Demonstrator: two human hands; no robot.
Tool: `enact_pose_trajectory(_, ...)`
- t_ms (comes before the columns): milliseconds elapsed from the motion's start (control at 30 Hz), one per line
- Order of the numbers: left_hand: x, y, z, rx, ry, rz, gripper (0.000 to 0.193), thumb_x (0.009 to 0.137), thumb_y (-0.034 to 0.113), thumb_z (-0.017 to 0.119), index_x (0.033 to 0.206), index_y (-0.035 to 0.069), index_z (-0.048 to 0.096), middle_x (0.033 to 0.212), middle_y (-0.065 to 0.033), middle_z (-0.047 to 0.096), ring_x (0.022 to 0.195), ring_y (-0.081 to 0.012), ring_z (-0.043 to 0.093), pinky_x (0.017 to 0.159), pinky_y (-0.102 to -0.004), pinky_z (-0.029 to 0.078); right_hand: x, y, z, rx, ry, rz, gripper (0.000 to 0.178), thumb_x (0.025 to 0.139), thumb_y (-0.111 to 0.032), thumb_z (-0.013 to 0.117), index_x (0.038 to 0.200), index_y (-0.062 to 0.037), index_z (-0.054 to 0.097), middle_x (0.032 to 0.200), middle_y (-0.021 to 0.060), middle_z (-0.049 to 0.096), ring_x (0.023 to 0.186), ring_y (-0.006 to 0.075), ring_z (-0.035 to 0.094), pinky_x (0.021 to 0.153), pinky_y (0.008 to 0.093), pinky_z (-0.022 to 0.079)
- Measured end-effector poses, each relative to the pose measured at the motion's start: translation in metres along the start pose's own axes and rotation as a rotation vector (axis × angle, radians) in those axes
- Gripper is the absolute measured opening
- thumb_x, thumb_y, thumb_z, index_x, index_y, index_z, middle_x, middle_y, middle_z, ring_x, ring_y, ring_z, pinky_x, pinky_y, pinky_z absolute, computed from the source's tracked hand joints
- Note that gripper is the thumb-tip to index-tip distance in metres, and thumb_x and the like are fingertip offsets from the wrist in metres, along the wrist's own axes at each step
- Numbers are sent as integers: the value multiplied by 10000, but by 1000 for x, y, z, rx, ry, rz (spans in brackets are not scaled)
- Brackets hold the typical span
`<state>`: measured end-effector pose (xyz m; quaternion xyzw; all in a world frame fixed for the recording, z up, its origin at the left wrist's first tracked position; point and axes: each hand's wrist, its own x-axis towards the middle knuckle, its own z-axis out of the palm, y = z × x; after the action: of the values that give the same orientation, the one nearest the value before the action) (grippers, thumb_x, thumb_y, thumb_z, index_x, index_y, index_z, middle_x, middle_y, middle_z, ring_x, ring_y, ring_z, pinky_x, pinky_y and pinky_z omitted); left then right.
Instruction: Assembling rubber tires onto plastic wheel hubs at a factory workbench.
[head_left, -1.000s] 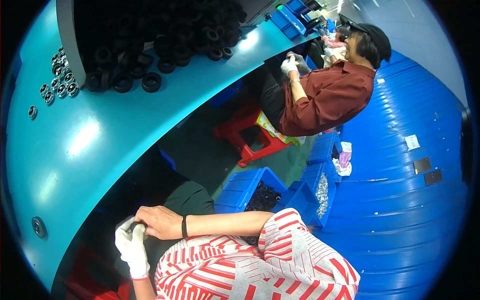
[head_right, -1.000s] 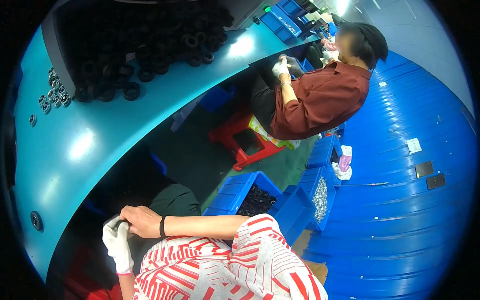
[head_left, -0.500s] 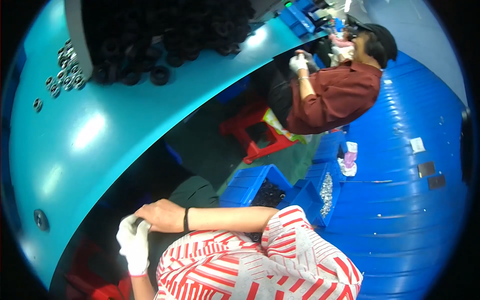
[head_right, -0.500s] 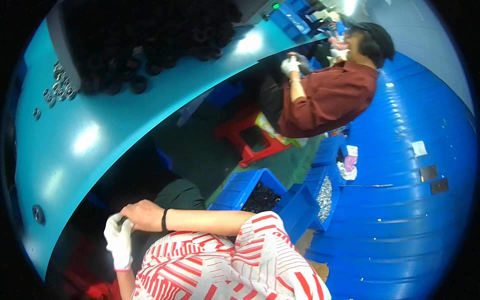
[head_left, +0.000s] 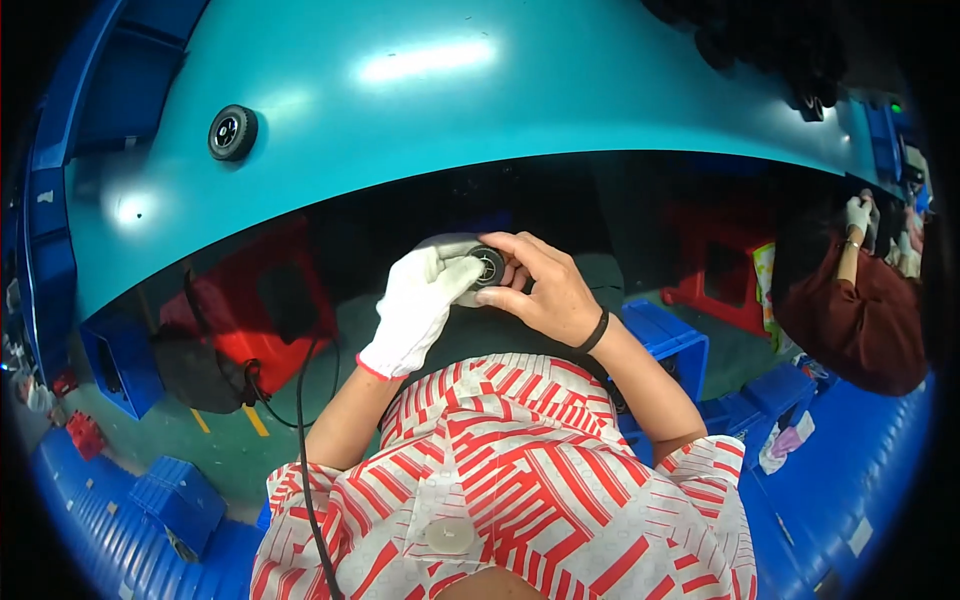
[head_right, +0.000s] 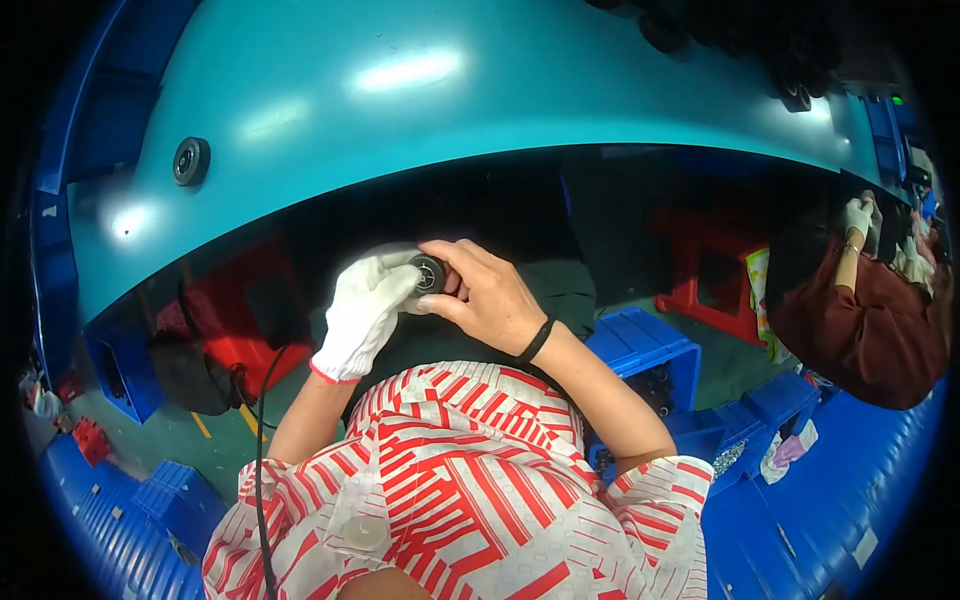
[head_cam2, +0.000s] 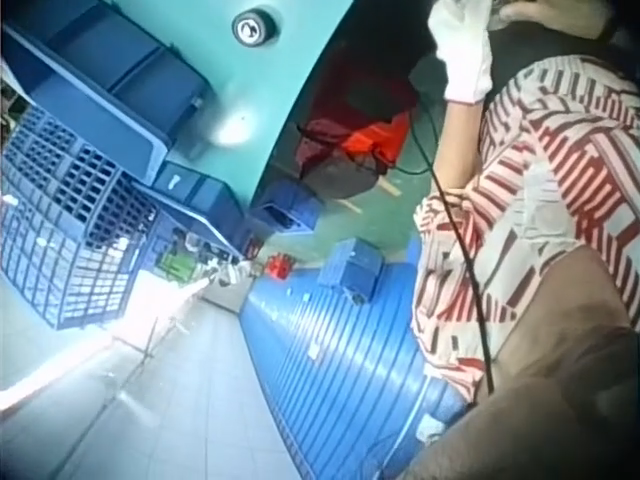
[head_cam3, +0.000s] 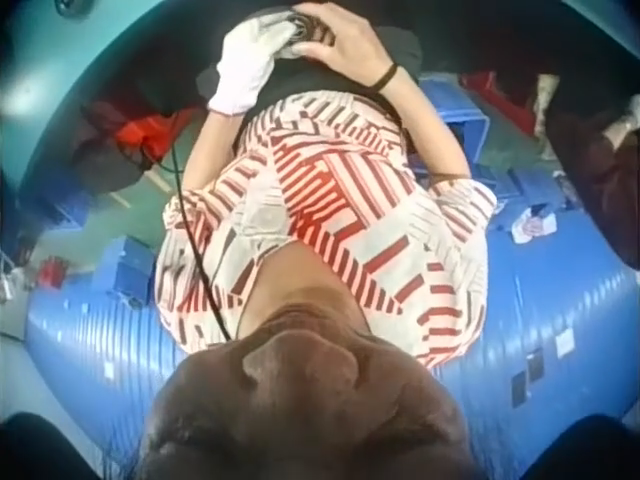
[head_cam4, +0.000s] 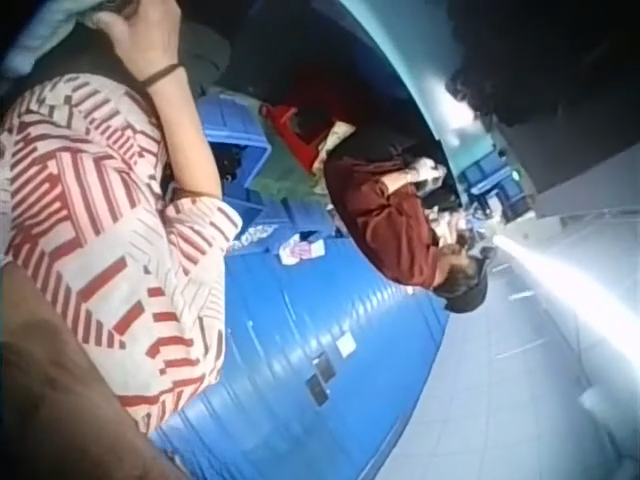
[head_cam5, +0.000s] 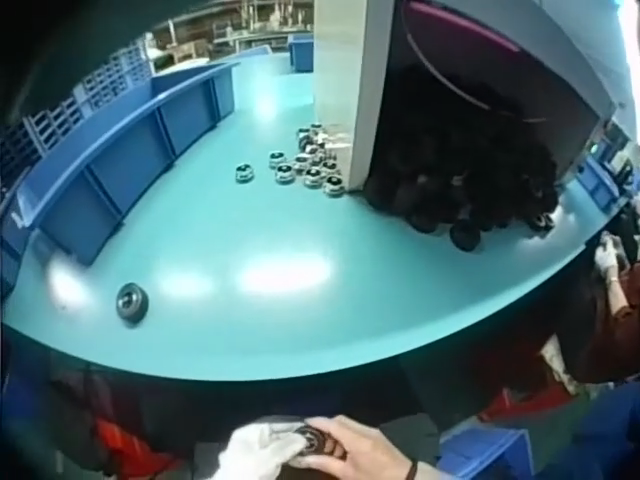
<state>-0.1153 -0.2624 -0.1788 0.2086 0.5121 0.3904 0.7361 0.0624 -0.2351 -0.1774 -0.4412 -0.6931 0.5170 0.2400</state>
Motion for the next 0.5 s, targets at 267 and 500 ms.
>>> enact_pose_trajectory(267, -3, -15, 2, -118, 0, 29, 372, 833, 71, 658, 1150, -85, 542, 998, -133, 635, 848, -168, 646, 746, -242, 543, 0, 6, 10, -289, 67, -242, 478, 675, -126, 788, 1086, -1, 578, 779, 82, 573, 607, 167, 574, 555, 252, 481)
enact_pose_trajectory(500, -4, -10, 6, 110, 84, 120, 331, 802, 18, 672, 1101, -78, 568, 963, -133, 649, 816, -154, 645, 705, -244, 541, -5, 17, 18, -349, 99, -367, 503, 644, -133, 810, 1052, 22, 560, 800, 111, 617, 610, 187, 619, 539, 252, 500)
